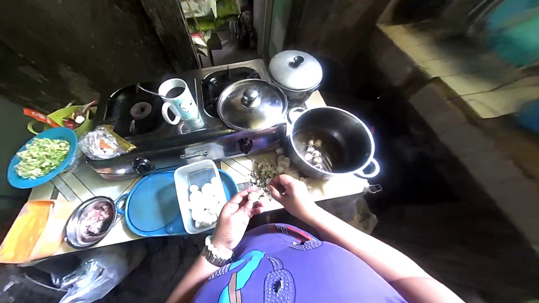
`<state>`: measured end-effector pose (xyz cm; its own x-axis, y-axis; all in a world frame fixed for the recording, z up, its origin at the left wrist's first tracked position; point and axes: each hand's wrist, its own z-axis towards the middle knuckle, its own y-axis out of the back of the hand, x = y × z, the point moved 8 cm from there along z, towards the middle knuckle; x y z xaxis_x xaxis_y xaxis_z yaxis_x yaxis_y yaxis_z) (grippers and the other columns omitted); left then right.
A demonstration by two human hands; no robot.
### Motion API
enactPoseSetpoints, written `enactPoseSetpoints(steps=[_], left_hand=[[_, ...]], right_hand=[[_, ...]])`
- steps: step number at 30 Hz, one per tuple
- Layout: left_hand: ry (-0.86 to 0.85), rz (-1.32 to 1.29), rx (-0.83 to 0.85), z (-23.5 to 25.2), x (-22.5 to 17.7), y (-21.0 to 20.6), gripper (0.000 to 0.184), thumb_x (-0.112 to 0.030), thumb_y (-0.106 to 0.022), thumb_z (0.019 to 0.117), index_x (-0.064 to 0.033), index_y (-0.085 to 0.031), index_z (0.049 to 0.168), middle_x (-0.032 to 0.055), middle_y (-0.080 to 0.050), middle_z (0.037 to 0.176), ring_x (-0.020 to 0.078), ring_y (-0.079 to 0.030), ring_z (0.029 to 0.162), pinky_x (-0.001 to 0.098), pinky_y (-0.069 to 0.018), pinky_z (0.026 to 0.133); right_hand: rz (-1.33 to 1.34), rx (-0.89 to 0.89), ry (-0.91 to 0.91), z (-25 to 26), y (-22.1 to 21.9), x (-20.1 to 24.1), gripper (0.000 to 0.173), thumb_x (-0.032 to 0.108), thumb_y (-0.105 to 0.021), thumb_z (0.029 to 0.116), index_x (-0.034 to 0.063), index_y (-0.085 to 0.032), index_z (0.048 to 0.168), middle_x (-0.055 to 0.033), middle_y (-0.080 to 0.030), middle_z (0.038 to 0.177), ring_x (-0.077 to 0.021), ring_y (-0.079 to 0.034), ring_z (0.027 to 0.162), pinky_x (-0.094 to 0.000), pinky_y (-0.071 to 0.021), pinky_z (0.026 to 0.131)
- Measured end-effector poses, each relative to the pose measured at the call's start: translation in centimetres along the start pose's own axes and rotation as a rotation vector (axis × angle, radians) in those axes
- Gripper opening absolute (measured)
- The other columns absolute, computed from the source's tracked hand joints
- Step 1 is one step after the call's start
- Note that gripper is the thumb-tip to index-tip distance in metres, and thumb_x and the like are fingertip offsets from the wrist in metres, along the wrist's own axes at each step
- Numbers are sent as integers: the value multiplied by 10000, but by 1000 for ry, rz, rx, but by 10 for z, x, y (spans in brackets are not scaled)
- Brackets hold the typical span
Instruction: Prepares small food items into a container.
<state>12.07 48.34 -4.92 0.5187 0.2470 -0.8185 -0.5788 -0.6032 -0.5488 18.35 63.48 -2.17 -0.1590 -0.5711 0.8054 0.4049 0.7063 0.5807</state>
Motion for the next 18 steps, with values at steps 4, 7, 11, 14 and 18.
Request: enactPoseSetpoints(steps=[4,7,11,14,18], left_hand=[[-78,112,-32,2,-1,3,432,69,-653,879,66,-572,1303,60,-666,1192,103,-686,891,267,-597,808],[-188,337,-50,2,-6,0,413,80,-676,872,80,-614,1280,85,-633,1214,82,-673,880,244,-601,764],[-254,481,-64,0,-12,-4,410,91,-697,855,99,-632,1260,98,-617,1174,59,-673,863,213,-606,754],[-230,544,-73,-1,-10,-4,401,79,-708,851,102,-644,1246,126,-619,1172,62,-679,864,206,-605,763],[-181,613,-77,-3,-9,-4,393,40,-727,860,88,-656,1245,138,-617,1173,63,-680,901,198,-599,782]], right_hand=[[68,5,175,-2,-2,13,201,75,-602,958,-39,-737,1055,-190,-723,1082,-168,-710,916,-246,-571,836],[146,19,284,-4,-2,31,215,182,-662,976,-8,-758,1005,-138,-722,963,-82,-678,818,-173,-549,770],[113,21,338,-4,-1,38,173,138,-673,938,5,-782,954,-114,-718,866,-58,-664,764,-141,-526,742],[65,24,351,-7,-2,38,158,117,-668,920,-4,-768,936,-125,-714,864,-81,-670,750,-155,-538,726],[44,26,335,-8,-6,34,142,109,-669,886,-8,-748,894,-120,-711,844,-80,-654,714,-161,-526,684]])
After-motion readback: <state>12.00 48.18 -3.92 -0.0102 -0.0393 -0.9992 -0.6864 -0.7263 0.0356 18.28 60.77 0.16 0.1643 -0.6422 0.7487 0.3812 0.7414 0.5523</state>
